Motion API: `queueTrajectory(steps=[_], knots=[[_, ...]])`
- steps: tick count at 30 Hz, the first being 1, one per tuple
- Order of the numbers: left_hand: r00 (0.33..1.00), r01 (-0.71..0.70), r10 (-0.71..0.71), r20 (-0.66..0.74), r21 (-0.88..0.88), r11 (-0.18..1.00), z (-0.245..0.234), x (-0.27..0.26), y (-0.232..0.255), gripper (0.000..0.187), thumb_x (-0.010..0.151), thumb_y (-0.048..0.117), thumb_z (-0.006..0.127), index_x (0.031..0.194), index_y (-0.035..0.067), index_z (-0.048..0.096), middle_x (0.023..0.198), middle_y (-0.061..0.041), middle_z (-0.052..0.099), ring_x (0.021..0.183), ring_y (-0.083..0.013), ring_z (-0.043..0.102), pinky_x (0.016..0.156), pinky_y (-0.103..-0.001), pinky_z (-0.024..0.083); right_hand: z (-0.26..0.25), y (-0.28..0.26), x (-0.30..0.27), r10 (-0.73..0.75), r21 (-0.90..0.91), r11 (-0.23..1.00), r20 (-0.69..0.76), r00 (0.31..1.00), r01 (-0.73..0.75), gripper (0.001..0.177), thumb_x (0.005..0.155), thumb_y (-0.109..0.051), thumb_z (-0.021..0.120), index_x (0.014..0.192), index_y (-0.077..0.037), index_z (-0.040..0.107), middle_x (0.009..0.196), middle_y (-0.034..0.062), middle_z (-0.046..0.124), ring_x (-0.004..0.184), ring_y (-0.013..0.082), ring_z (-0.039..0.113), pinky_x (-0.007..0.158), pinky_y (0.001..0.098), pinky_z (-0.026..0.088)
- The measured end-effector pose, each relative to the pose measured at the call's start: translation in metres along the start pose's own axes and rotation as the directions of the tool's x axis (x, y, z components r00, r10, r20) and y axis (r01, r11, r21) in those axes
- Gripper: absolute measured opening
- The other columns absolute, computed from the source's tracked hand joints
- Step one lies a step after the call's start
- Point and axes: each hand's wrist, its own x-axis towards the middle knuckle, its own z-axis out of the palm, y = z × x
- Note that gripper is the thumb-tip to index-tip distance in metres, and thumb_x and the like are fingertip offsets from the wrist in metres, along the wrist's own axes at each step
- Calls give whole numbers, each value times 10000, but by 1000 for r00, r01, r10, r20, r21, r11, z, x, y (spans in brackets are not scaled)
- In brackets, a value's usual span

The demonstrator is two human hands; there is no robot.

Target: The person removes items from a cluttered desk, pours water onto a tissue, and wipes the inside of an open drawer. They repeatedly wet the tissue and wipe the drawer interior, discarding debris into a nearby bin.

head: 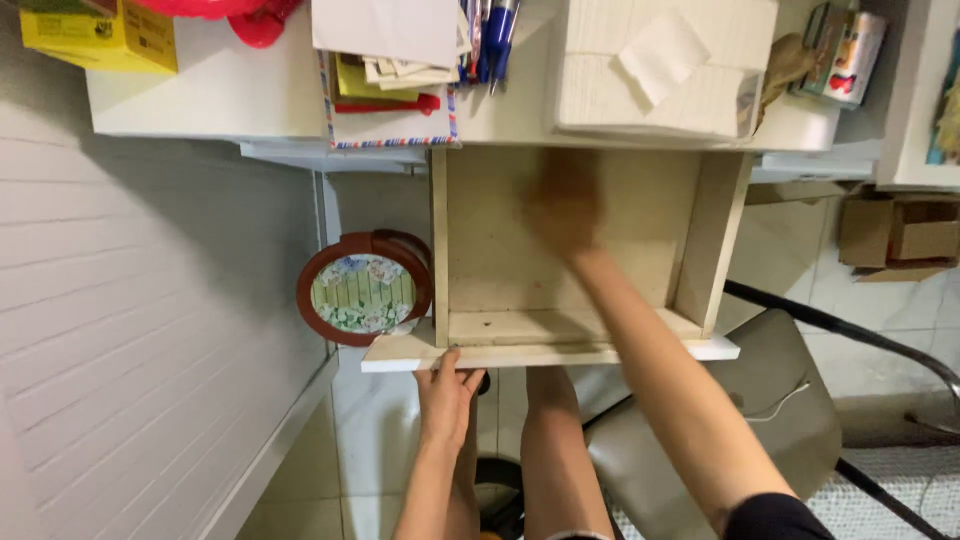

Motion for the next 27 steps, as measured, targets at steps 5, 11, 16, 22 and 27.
queueTrajectory(steps=[5,11,16,22,27], knots=[[1000,-26,26,5,7,1000,3,-4,4,409,930,32,564,1296,145,421,1375,-123,601,1203,-255,596,1067,-614,502,16,154,-30,-240,-524,850,-467,851,-48,399,1032,-202,546,1161,123,741,1174,328,712,1138,536,622,1052,601,457],[1000,12,-12,-2,54,998,7,-14,13,424,943,52,559,1327,149,407,1401,-104,574,1208,-252,589,1103,-609,482,29,168,-7,43,-449,850,-460,887,-274,612,1100,-365,444,1375,162,584,1325,385,627,1232,557,561,1149,604,320],[999,-14,17,-46,58,998,-2,3,0,370,911,76,615,1206,126,397,1244,-129,553,1046,-233,570,1059,-620,525,-9,141,-8,-115,-499,854,-453,884,-144,510,1073,-339,511,1320,66,697,1249,310,698,1145,512,624,1048,597,429],[1000,-13,14,-19,64,998,14,-21,15,452,943,18,529,1357,149,405,1388,-141,598,1222,-275,595,1097,-598,491,37,149,-18,192,-326,893,-347,918,-310,615,1083,-362,445,1409,158,469,1421,403,473,1366,533,414,1211,566,251],[998,-52,53,-28,51,997,13,-9,11,446,936,2,539,1332,179,438,1325,-120,629,1131,-264,616,1004,-583,528,36,183,7,55,-194,968,-465,884,-162,463,1040,-300,496,1325,38,637,1252,290,675,1139,486,615,1027,558,454]])
